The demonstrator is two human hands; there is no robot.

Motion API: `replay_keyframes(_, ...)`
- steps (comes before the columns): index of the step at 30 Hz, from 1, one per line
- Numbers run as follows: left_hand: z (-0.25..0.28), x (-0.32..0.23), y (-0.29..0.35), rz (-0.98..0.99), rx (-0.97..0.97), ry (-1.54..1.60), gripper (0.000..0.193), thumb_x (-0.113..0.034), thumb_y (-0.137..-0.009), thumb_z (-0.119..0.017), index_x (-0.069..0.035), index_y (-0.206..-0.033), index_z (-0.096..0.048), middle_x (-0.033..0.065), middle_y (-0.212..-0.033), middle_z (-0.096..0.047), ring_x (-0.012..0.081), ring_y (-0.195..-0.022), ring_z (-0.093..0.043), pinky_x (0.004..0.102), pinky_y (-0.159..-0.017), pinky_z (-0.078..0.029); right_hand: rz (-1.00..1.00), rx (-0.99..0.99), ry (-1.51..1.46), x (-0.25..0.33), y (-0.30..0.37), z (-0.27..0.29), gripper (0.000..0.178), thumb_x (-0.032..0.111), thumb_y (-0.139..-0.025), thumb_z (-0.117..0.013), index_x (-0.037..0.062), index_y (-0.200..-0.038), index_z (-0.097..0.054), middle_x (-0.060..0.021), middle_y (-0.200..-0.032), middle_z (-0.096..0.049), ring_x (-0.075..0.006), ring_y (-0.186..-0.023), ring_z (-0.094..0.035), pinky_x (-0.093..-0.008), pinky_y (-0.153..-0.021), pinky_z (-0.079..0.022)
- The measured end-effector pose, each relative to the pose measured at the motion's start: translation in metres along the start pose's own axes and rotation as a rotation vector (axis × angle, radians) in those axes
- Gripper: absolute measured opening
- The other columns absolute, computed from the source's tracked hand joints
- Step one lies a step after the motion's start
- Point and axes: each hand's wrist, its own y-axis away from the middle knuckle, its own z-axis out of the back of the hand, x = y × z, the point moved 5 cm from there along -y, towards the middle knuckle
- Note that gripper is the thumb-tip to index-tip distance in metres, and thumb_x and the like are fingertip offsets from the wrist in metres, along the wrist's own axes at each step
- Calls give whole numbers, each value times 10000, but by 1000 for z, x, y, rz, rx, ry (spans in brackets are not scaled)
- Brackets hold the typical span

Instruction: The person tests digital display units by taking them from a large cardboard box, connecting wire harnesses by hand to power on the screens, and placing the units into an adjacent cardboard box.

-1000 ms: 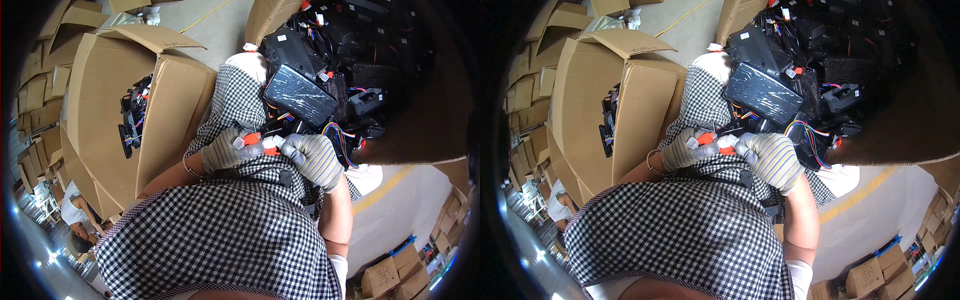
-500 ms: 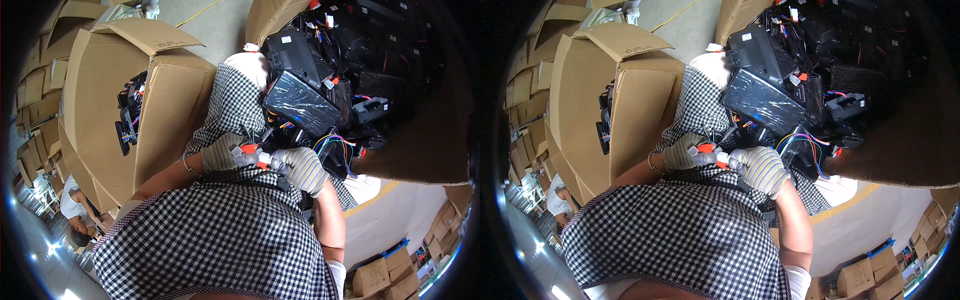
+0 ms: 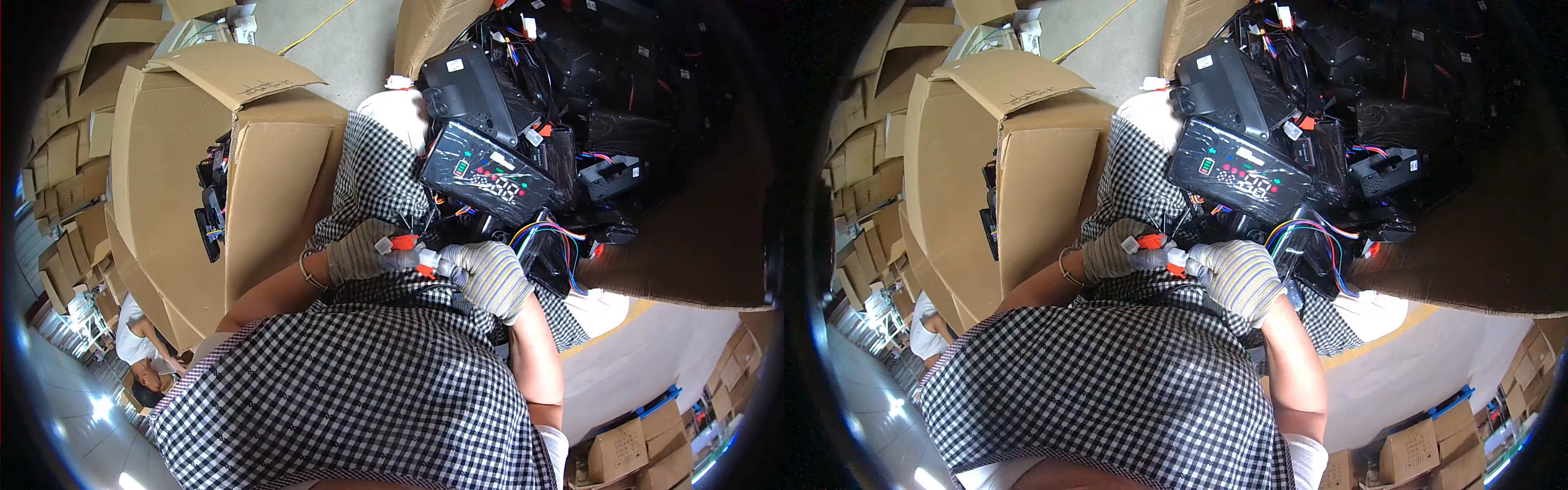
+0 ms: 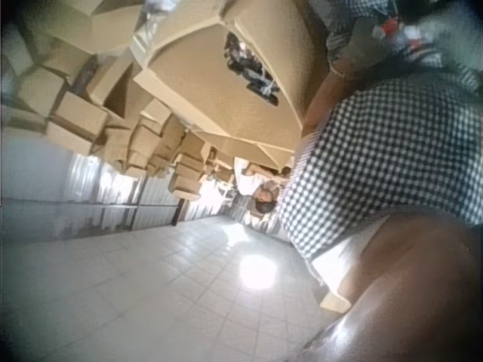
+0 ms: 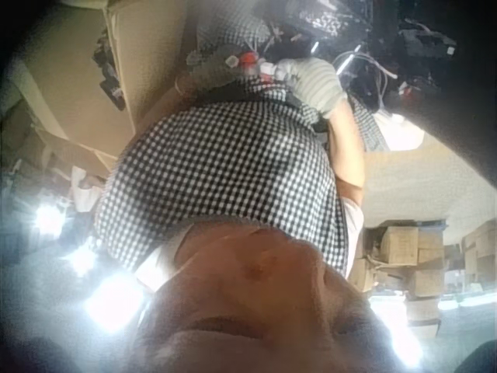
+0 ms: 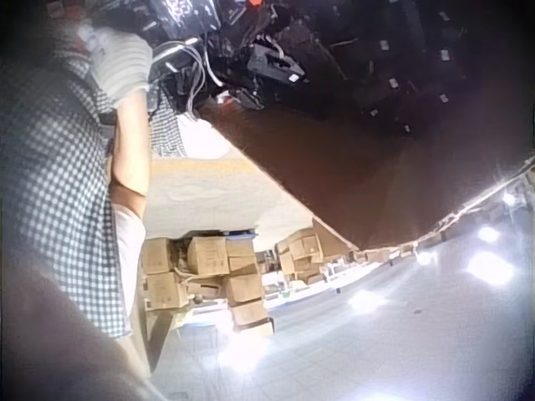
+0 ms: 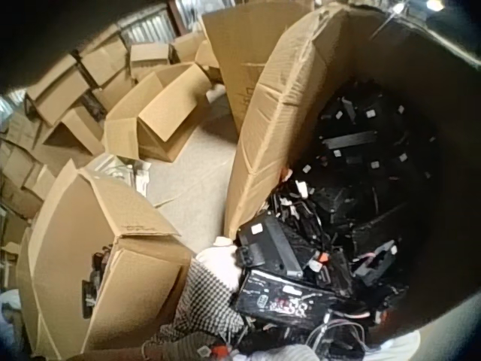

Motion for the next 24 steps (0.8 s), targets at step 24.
replay_keyframes(24, 3, -4, 1, -238, -233, -593, 374, -111, -797, -588, -241, -1147, -580, 46, -629, -477, 206, -494, -505, 323, -402, -394, -112, 34, 72, -14, -17, -2, 113, 216, -845, -583, 129, -815, -647, -122, -708, -627, -338, -667, -607, -401, -595, -477)
